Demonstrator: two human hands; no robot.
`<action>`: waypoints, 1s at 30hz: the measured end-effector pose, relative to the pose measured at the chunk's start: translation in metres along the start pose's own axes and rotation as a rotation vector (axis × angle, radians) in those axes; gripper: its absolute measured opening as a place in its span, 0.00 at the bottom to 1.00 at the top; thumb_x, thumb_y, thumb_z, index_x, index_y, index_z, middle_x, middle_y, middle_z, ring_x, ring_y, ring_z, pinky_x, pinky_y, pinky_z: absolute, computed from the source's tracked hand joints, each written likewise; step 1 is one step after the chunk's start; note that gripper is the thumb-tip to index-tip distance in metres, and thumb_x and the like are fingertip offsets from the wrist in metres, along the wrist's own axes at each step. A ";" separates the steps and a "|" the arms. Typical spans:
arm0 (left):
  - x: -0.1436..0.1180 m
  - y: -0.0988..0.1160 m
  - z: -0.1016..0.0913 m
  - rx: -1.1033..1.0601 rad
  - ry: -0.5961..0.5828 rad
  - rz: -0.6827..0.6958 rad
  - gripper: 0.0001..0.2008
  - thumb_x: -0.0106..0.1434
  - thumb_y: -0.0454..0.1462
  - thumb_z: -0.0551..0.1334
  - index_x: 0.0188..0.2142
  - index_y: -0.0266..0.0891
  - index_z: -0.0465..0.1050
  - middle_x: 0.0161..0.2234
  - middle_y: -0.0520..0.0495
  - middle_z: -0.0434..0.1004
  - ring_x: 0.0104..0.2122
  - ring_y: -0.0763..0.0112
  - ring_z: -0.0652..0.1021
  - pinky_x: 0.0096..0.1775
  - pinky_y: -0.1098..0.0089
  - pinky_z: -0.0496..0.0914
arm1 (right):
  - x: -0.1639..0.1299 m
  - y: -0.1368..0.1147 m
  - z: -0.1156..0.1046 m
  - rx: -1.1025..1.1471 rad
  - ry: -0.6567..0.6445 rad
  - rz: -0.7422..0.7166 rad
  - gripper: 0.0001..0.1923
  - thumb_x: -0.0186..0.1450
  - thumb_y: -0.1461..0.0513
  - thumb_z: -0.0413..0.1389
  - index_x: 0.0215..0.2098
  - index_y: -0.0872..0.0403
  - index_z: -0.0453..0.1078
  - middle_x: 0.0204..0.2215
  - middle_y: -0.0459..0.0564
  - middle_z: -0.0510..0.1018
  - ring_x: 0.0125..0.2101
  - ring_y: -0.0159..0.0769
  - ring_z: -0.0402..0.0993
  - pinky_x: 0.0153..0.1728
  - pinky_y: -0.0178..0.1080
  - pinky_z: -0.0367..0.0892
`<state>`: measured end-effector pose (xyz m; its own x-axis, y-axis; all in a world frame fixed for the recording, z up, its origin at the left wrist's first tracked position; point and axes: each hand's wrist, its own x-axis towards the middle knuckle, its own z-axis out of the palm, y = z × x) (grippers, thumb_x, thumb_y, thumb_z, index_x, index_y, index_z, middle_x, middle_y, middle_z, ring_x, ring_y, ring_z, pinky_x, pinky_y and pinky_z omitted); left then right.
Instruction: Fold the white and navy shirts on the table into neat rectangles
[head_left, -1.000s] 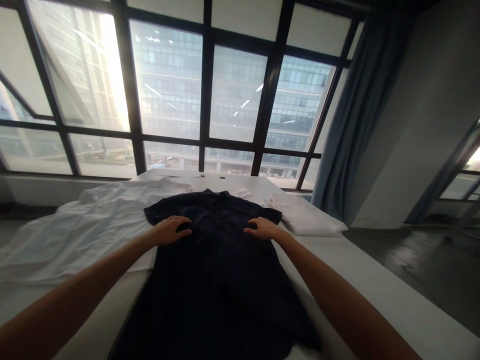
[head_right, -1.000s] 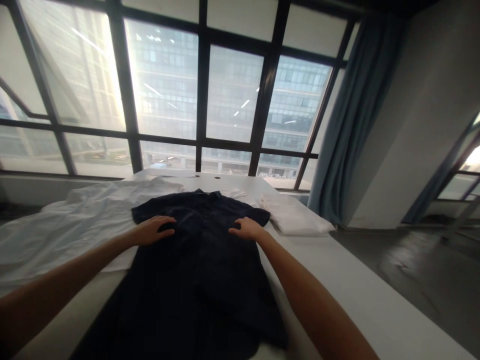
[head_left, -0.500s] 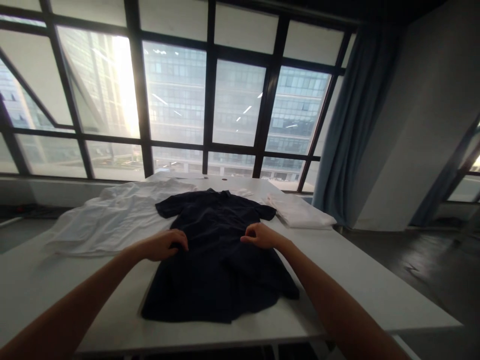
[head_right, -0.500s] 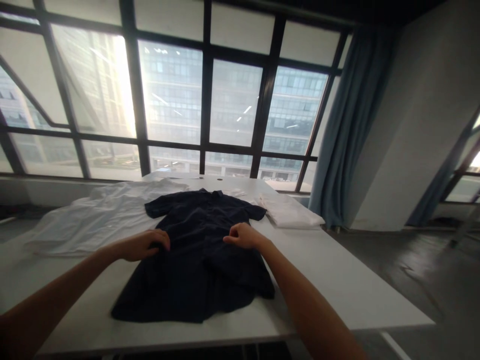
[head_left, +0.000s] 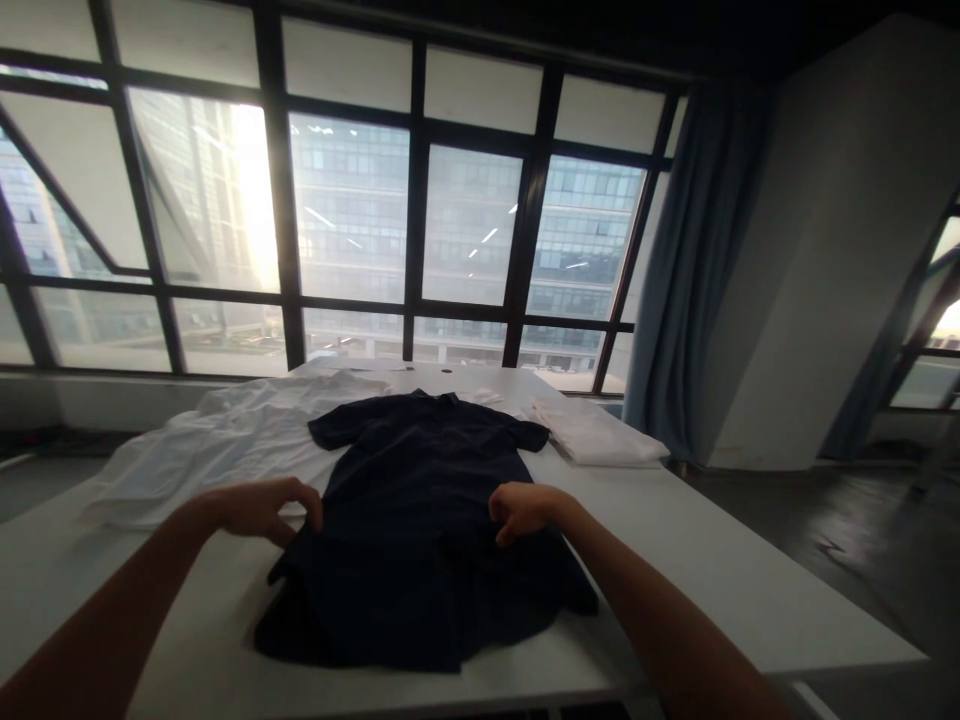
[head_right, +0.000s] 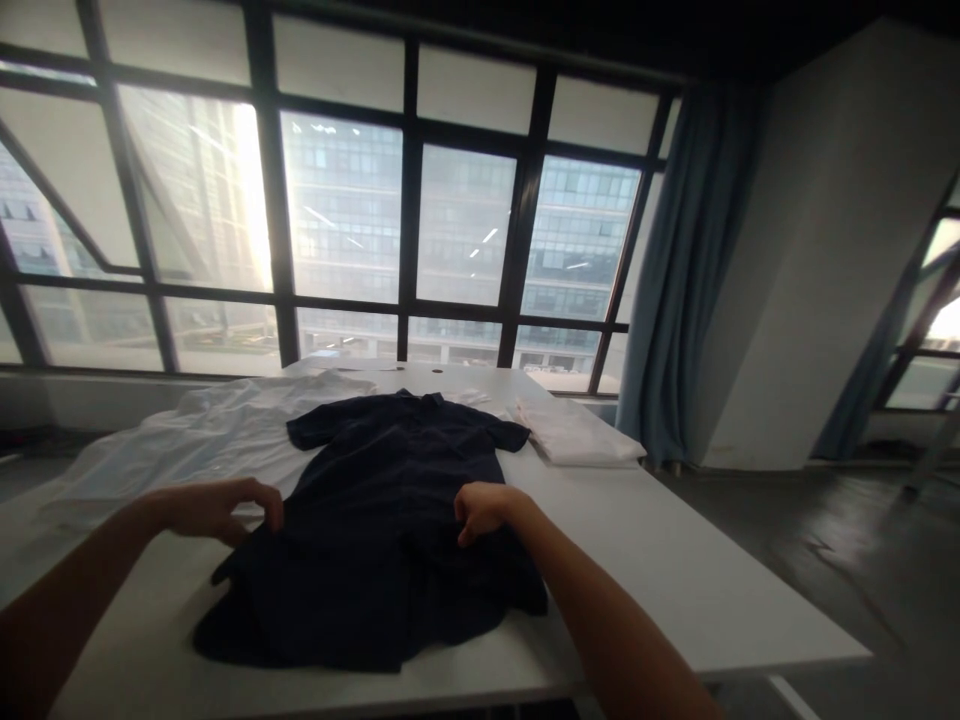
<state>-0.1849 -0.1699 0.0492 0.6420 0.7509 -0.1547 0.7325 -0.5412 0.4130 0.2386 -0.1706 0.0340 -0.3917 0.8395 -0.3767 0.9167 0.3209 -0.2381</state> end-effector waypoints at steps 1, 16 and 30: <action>-0.003 -0.004 -0.002 -0.025 -0.003 -0.020 0.16 0.53 0.48 0.67 0.40 0.47 0.80 0.45 0.48 0.80 0.46 0.57 0.77 0.50 0.64 0.70 | -0.002 0.001 -0.002 0.012 0.015 -0.011 0.16 0.52 0.61 0.67 0.38 0.55 0.73 0.32 0.45 0.74 0.32 0.36 0.72 0.30 0.33 0.65; 0.039 0.042 0.050 -0.042 -0.217 -0.055 0.16 0.42 0.42 0.73 0.30 0.41 0.75 0.25 0.54 0.76 0.26 0.68 0.75 0.25 0.73 0.65 | -0.004 0.069 -0.014 0.364 -0.066 0.336 0.24 0.57 0.47 0.66 0.29 0.60 0.69 0.22 0.51 0.76 0.23 0.35 0.77 0.21 0.30 0.70; 0.049 0.022 0.042 -0.167 0.124 0.115 0.24 0.61 0.56 0.58 0.44 0.42 0.75 0.43 0.45 0.80 0.43 0.60 0.79 0.47 0.64 0.72 | -0.046 0.091 -0.031 0.548 -0.169 0.273 0.45 0.47 0.55 0.73 0.58 0.58 0.62 0.26 0.48 0.78 0.23 0.39 0.78 0.25 0.34 0.73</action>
<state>-0.1273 -0.1607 0.0131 0.6787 0.7344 0.0089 0.6019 -0.5631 0.5663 0.3427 -0.1667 0.0573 -0.1974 0.7642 -0.6140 0.8296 -0.2035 -0.5200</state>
